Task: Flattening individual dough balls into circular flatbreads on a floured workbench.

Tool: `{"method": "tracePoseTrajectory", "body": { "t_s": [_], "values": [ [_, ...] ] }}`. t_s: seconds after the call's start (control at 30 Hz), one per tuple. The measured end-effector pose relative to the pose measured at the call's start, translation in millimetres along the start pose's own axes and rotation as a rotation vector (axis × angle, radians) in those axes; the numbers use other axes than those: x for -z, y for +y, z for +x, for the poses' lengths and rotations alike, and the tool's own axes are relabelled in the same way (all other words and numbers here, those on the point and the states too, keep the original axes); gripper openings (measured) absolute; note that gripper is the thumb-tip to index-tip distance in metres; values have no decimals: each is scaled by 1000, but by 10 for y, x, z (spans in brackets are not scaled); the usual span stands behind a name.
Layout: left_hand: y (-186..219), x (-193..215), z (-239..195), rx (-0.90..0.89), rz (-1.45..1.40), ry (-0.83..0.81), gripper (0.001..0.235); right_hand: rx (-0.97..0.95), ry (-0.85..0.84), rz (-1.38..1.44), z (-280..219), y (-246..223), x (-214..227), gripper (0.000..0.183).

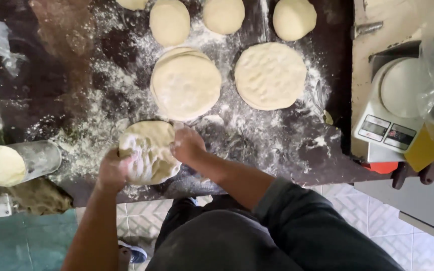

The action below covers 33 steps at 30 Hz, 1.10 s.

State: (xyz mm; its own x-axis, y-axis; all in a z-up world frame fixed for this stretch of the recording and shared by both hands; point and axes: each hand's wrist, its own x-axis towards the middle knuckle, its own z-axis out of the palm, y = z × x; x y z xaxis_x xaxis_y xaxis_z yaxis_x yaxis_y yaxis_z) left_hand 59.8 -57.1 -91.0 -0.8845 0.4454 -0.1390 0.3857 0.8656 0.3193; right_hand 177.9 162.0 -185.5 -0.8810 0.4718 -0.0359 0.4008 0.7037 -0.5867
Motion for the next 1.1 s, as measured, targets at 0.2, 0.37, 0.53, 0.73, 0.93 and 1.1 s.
{"method": "tracePoseTrajectory", "body": {
  "t_s": [0.2,0.37,0.53,0.73,0.93,1.1],
  "values": [
    [834,701,48,42,-476,-396,36,178,130,244,-87,227,80,37],
    [2195,1239,25,-142,-970,-469,46,377,-378,2149,70,287,1444,17],
    [3151,905,406,-80,-1031,-329,32,61,35,1179,75,1311,2760,29],
    [3896,99,1099,129,-1858,-501,11,-97,298,725,602,1990,3594,25],
    [2850,-604,1038,-743,-206,116,30,19,526,134,667,2998,2680,49],
    [1968,140,272,-525,-263,143,31,-386,478,1529,1186,2645,3288,41]
  ]
}}
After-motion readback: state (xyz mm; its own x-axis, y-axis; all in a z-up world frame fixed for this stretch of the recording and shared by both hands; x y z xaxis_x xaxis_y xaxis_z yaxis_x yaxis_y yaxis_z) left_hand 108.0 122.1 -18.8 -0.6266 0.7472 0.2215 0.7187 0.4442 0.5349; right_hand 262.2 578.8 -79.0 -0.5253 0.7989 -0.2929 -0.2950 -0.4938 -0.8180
